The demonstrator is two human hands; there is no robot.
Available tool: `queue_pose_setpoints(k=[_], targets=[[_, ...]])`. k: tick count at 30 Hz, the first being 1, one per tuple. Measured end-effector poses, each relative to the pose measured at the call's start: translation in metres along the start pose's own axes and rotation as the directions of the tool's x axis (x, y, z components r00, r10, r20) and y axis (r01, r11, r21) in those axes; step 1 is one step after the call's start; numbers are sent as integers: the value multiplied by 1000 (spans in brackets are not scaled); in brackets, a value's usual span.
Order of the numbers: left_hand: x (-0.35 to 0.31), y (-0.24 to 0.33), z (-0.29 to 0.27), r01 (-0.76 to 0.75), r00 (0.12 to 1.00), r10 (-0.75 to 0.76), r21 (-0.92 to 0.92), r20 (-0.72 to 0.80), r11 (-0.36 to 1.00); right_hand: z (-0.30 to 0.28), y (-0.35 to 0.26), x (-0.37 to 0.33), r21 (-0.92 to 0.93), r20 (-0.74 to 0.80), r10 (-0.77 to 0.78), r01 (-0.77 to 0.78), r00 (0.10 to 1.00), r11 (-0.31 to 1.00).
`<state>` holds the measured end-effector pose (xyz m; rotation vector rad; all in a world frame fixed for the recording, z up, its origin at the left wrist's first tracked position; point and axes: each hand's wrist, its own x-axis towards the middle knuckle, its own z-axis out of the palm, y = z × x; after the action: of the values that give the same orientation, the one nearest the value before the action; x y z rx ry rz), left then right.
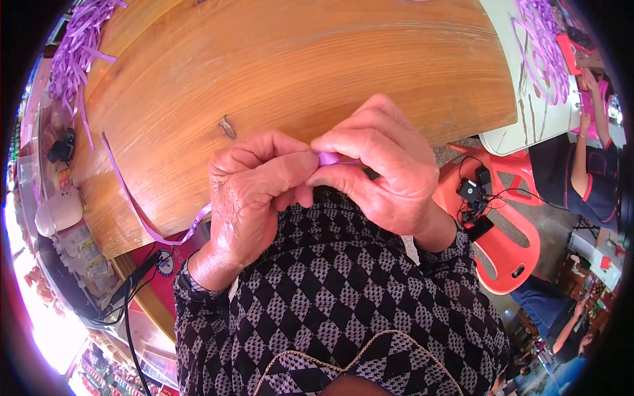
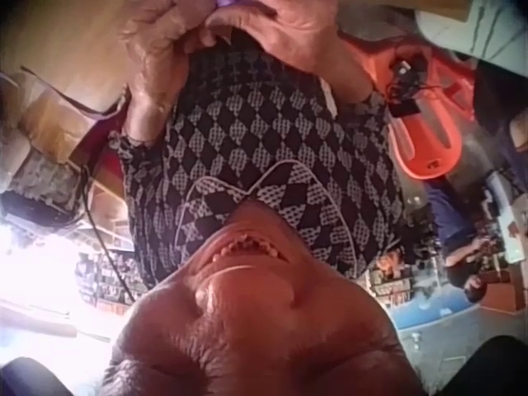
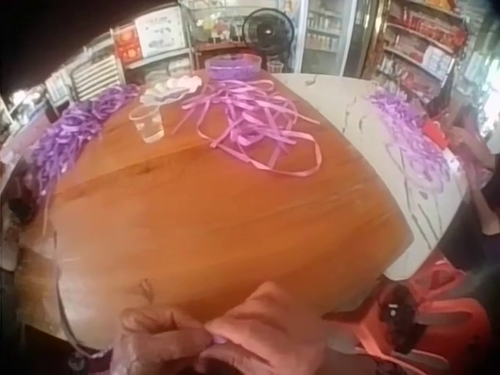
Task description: The person ties knots in a purple ribbon by hand, pulling the material taut after each loop. They repeat this process to create a series of knots along the length of the ribbon.
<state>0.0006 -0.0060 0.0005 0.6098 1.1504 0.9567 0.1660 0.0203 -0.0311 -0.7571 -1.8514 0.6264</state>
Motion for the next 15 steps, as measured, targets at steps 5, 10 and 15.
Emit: queue_pose_setpoints(k=[5, 10, 15], targets=[[-1, 6, -2, 69, 997, -72, 86, 25, 994, -11, 0, 0, 30, 65, 44, -46, 997, 998], [-1, 5, -1, 24, 996, -45, 246, 79, 969, -16, 3, -1, 90, 118, 61, -72, 991, 993], [1, 1, -3, 97, 988, -121, 221, 96, 970, -18, 1, -2, 162, 140, 123, -145, 982, 976]])
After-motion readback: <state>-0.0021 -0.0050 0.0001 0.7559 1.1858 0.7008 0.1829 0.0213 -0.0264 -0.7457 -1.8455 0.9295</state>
